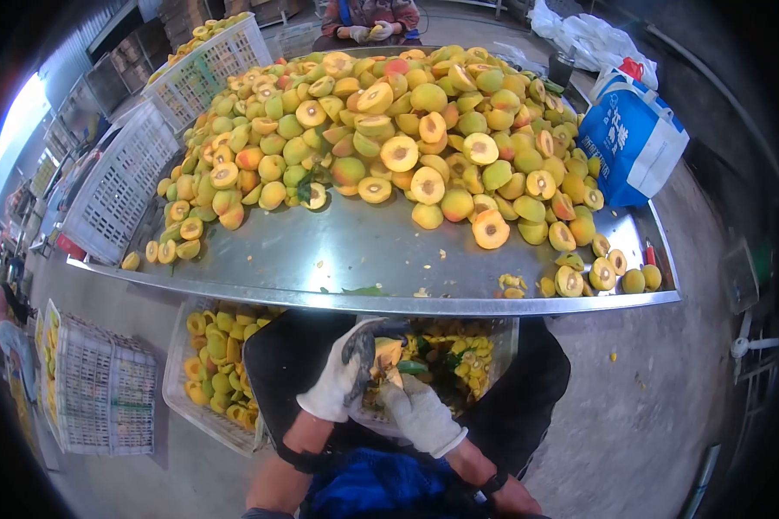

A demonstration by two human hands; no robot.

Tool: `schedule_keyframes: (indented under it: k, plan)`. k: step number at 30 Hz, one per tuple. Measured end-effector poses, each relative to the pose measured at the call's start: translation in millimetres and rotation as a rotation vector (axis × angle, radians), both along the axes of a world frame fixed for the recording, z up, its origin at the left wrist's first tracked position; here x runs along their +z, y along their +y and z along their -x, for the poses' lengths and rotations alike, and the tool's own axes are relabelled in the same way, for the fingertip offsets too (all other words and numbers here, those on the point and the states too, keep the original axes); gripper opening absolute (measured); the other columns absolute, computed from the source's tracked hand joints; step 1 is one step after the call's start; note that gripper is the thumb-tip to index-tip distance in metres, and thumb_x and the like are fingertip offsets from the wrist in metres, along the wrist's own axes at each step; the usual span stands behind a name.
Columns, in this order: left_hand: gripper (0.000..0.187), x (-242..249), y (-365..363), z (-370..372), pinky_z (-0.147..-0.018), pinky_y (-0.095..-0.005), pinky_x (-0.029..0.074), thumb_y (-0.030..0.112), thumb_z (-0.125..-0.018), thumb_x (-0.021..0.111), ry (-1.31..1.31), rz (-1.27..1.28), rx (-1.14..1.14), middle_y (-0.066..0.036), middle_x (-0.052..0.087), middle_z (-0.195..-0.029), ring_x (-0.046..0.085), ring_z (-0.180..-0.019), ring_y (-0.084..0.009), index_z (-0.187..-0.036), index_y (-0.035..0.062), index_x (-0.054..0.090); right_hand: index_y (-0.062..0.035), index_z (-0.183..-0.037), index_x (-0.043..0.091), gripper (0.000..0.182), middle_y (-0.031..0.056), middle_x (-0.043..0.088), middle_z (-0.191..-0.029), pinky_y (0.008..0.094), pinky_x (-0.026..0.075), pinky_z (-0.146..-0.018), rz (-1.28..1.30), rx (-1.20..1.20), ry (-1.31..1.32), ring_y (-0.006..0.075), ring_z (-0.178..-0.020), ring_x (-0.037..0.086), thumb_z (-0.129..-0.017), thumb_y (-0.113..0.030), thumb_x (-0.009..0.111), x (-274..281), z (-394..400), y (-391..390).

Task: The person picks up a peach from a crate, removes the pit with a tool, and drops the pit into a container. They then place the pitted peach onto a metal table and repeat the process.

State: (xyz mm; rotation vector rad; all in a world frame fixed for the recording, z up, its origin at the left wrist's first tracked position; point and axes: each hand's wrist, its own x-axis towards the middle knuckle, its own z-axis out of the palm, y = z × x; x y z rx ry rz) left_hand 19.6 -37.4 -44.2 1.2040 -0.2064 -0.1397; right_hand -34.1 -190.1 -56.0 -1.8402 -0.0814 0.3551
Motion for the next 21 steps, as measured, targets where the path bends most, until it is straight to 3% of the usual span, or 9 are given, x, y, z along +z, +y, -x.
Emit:
schedule_keyframes:
  k: [1,4,7,9,10,13,16,19,21]
  plan:
    - [0.070,-11.8,-0.1,2.8,-0.092,-0.0287,0.048,0.052,-0.088,0.061,-0.034,-0.022,0.020,-0.012,0.064,-0.112,0.061,-0.104,-0.0170,-0.123,-0.0072,0.054,0.0005,-0.105,0.063,0.035,0.0260,0.065,-0.091,0.0437,0.049,-0.075,-0.084,-0.004,0.053,0.0440,-0.088,0.062,-0.096,-0.032,0.051,-5.5,0.8,2.2]
    - [0.063,-29.2,-5.6,10.1,-0.088,-0.0281,0.049,0.048,-0.088,0.062,0.029,0.022,0.128,-0.012,0.066,-0.110,0.063,-0.098,-0.0162,-0.119,-0.0071,0.057,0.0007,-0.105,0.063,0.035,0.0234,0.066,-0.091,0.0414,0.049,-0.078,-0.163,0.003,0.086,0.0395,-0.087,0.063,-0.096,-0.030,0.051,-6.3,5.2,5.0]
    - [0.044,-19.0,-0.4,7.5,-0.084,-0.0269,0.050,0.031,-0.089,0.063,0.128,-0.069,0.049,-0.010,0.069,-0.101,0.064,-0.090,-0.0136,-0.111,-0.0073,0.062,0.0021,-0.107,0.062,0.035,0.0221,0.066,-0.095,0.0396,0.048,-0.083,-0.100,0.126,0.152,0.0360,-0.091,0.063,-0.096,-0.029,0.049,6.7,4.8,-4.6]
    - [0.031,-20.0,3.5,6.3,-0.082,-0.0259,0.051,0.012,-0.085,0.064,0.205,-0.187,0.041,-0.009,0.069,-0.098,0.063,-0.088,-0.0114,-0.109,-0.0077,0.063,0.0013,-0.103,0.061,0.032,0.0181,0.065,-0.084,0.0373,0.049,-0.072,-0.189,0.134,0.151,0.0310,-0.077,0.062,-0.097,-0.028,0.049,-10.8,9.8,-5.8]
    - [0.030,-18.8,6.6,5.1,-0.081,-0.0257,0.051,0.010,-0.084,0.064,0.193,-0.201,-0.028,-0.008,0.069,-0.097,0.062,-0.088,-0.0111,-0.109,-0.0077,0.063,0.0009,-0.101,0.061,0.031,0.0162,0.065,-0.079,0.0362,0.049,-0.066,-0.234,0.138,0.150,0.0285,-0.070,0.062,-0.097,-0.028,0.049,-12.6,10.4,-5.2]
    - [0.030,-8.6,12.8,-4.3,-0.080,-0.0249,0.050,0.005,-0.083,0.065,0.181,-0.246,-0.214,-0.007,0.068,-0.095,0.062,-0.088,-0.0103,-0.109,-0.0077,0.063,-0.0034,-0.094,0.058,0.026,0.0057,0.054,-0.063,0.0295,0.039,-0.047,-0.679,0.155,0.714,0.0160,-0.050,0.050,-0.098,-0.026,0.047,-1.6,13.1,-9.5]
    - [0.028,-6.2,10.1,-6.4,-0.080,-0.0240,0.050,0.005,-0.083,0.064,0.145,-0.220,-0.221,-0.007,0.068,-0.095,0.062,-0.088,-0.0102,-0.108,-0.0071,0.064,-0.0079,-0.088,0.055,0.023,-0.0027,0.042,-0.057,0.0243,0.026,-0.040,-0.924,0.114,0.817,0.0074,-0.042,0.035,-0.099,-0.026,0.046,7.7,14.9,-7.6]
    - [0.026,5.5,4.7,-0.9,-0.078,-0.0240,0.050,0.005,-0.083,0.064,0.292,-0.146,-0.166,-0.006,0.068,-0.093,0.061,-0.085,-0.0100,-0.107,-0.0068,0.064,-0.0071,-0.089,0.054,0.026,-0.0024,0.044,-0.057,0.0248,0.028,-0.041,-0.829,0.122,0.746,0.0078,-0.043,0.038,-0.100,-0.029,0.046,6.7,14.1,-4.2]
    - [0.026,-10.6,-4.3,5.5,-0.077,-0.0245,0.050,0.005,-0.083,0.065,0.242,-0.207,-0.050,-0.006,0.067,-0.092,0.060,-0.084,-0.0098,-0.107,-0.0063,0.064,-0.0083,-0.093,0.054,0.025,-0.0031,0.045,-0.060,0.0249,0.030,-0.043,-0.662,0.124,0.646,0.0074,-0.047,0.039,-0.100,-0.031,0.049,8.0,13.4,-5.4]
